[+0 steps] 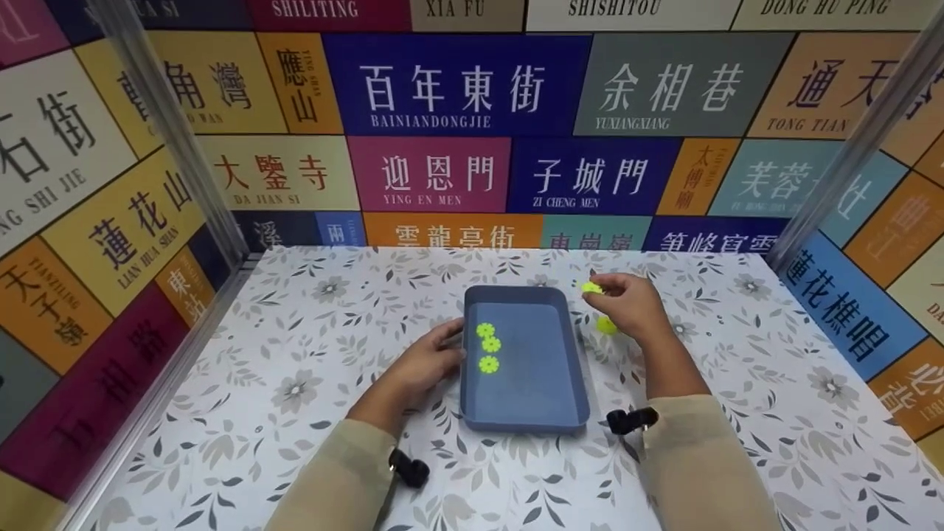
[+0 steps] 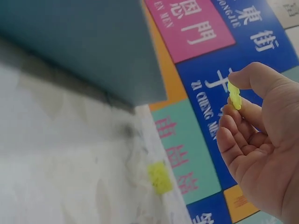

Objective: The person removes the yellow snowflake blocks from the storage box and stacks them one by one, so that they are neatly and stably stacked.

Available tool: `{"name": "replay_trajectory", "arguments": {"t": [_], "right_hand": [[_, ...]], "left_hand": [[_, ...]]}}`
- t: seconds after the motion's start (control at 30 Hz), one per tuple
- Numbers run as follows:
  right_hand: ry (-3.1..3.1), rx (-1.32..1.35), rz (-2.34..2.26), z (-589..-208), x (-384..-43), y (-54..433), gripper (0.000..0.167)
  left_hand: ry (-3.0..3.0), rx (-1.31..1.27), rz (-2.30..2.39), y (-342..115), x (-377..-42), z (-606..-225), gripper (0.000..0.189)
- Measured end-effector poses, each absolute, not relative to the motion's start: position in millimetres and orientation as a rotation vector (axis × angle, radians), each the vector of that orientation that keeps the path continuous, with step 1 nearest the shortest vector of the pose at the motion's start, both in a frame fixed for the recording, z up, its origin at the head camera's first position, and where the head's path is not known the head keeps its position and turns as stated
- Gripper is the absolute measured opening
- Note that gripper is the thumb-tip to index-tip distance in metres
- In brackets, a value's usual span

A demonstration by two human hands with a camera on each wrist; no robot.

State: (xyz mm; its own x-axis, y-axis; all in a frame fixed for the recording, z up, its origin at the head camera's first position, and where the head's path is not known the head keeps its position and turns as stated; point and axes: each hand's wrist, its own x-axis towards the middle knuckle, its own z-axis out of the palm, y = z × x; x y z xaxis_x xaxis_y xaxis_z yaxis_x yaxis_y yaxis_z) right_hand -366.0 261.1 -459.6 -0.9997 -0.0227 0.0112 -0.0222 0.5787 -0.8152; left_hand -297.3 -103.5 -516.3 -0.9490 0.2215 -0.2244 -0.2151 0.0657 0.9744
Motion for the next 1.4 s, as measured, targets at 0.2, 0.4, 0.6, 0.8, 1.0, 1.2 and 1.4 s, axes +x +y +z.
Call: {"name": "replay_trajectory", "arguments": {"t": [0.2, 0.4, 0.6, 0.8, 1.0, 1.2, 1.4], "right_hand": [[2.782, 0.042, -1.404, -470, -370, 275, 0.059], [2.783, 0.104, -1.385, -477, -374, 286, 0.061], [2.818, 0.069, -1.337, -492, -375, 292, 0.061], [2.759, 0.081, -1.325, -505, -374, 300, 0.062], [2.687, 0.117, -1.378, -506, -375, 304, 0.06], [2.688, 0.08, -1.387, -509, -374, 305, 0.054], [2.669, 0.079, -1.409, -513, -374, 306, 0.052]], "left_hand": [[2.051, 0.042, 1.942, -105, -298, -518, 0.067], [2.076, 0.049, 1.92, -107, -300, -519, 0.067], [2.07, 0.057, 1.927, -106, -299, -520, 0.067], [2.07, 0.036, 1.939, -105, -296, -519, 0.065], [2.048, 0.028, 1.954, -106, -297, -517, 0.066], [2.018, 0.025, 1.961, -108, -299, -518, 0.068], [2.0, 0.049, 1.968, -109, -299, -520, 0.068]]}}
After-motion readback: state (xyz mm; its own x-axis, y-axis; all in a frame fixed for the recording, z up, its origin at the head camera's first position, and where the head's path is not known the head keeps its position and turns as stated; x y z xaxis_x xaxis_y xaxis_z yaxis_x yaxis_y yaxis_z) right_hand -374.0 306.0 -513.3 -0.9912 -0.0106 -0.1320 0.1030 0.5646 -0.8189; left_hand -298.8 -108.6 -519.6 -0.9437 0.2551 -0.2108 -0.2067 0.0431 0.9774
